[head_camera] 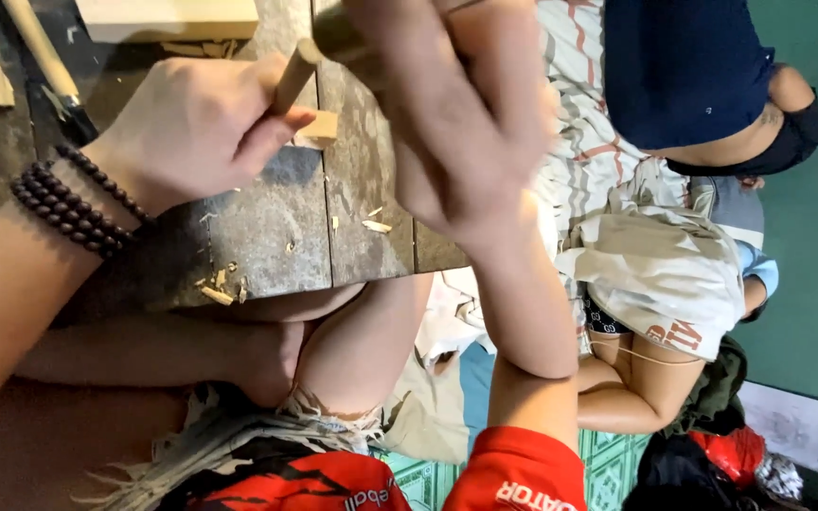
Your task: Shaping and carving small wooden components using a variety of hand tools like knives, chisels, and sandpaper on a wooden workbench.
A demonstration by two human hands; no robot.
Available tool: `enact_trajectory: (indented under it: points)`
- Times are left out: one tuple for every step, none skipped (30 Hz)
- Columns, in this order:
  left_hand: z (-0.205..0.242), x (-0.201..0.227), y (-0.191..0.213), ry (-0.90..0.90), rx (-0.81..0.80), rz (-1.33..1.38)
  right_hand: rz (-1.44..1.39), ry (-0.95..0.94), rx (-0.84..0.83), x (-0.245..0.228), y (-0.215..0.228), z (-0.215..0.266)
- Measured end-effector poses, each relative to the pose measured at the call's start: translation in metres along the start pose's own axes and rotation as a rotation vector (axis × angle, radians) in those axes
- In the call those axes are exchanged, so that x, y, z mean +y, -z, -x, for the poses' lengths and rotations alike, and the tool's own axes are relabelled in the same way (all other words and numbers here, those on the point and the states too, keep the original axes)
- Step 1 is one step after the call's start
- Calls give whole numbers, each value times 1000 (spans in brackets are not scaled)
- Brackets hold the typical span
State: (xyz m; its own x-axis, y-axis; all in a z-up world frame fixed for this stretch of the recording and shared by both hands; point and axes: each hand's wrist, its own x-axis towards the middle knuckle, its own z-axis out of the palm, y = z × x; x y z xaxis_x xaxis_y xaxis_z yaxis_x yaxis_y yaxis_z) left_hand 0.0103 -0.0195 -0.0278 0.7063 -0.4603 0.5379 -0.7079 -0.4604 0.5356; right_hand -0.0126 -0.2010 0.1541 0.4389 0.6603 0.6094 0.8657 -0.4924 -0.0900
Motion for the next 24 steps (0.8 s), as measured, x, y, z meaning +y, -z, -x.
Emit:
enact_trajectory:
  points:
    - [1, 1, 2, 23, 3, -15, 11, 1, -93, 10, -8, 9]
    - [1, 3, 4, 45, 5, -30, 24, 3, -186, 21, -15, 18]
    - [0, 3, 4, 37, 5, -32, 30, 2, -180, 13, -9, 9]
    - [-1, 3, 3, 22, 6, -37, 14, 25, -76, 5, -3, -1]
    - [2, 5, 3, 18, 6, -38, -11, 46, 21, -3, 2, -10]
    - [1, 3, 3, 21, 5, -36, -14, 44, 19, 1, -1, -6]
    - [1, 1, 2, 25, -6, -40, 32, 17, -90, 5, -3, -1]
    - [1, -1, 2, 30, -16, -43, 78, -11, -198, 9, -6, 3]
    - [1, 0, 2, 22, -17, -44, 85, -13, -194, 5, -2, -1]
    - [0, 0, 2, 17, -13, -60, 67, 3, -112, 0, 1, -6]
    - [2, 2, 1, 23, -7, -72, 41, 19, -37, -4, 5, -11]
    - [0, 0, 1, 26, -8, -69, 39, 17, -41, 3, 0, -7]
    - [0, 0, 1, 34, -11, -63, 70, 23, -115, 8, -5, -1]
    - [0, -1, 0, 42, -13, -58, 101, 29, -189, 13, -10, 4]
    - [1, -1, -1, 38, -14, -60, 103, 29, -186, 6, -6, -2]
    - [1, -2, -3, 32, -15, -42, 86, 37, -110, 0, -2, -8]
    - [2, -2, -5, 31, -17, -21, 66, 46, -39, -7, 2, -15]
    - [0, -2, -2, 32, -18, -20, 65, 45, -40, -2, -2, -7]
    - [1, 0, -1, 39, -16, -55, 54, 1, -116, 1, -6, 1]
    - [1, 2, 1, 46, -15, -90, 43, -43, -193, 5, -10, 9]
    - [2, 1, -1, 45, -13, -94, 43, -40, -190, 2, -7, 6]
    - [2, 0, -2, 49, -17, -35, 50, -19, -126, -1, -3, 2]
    - [2, -2, -4, 53, -23, 29, 57, -2, -63, -2, 1, -1]
    - [-1, -2, -1, 51, -24, 29, 59, -4, -62, 1, -2, 0]
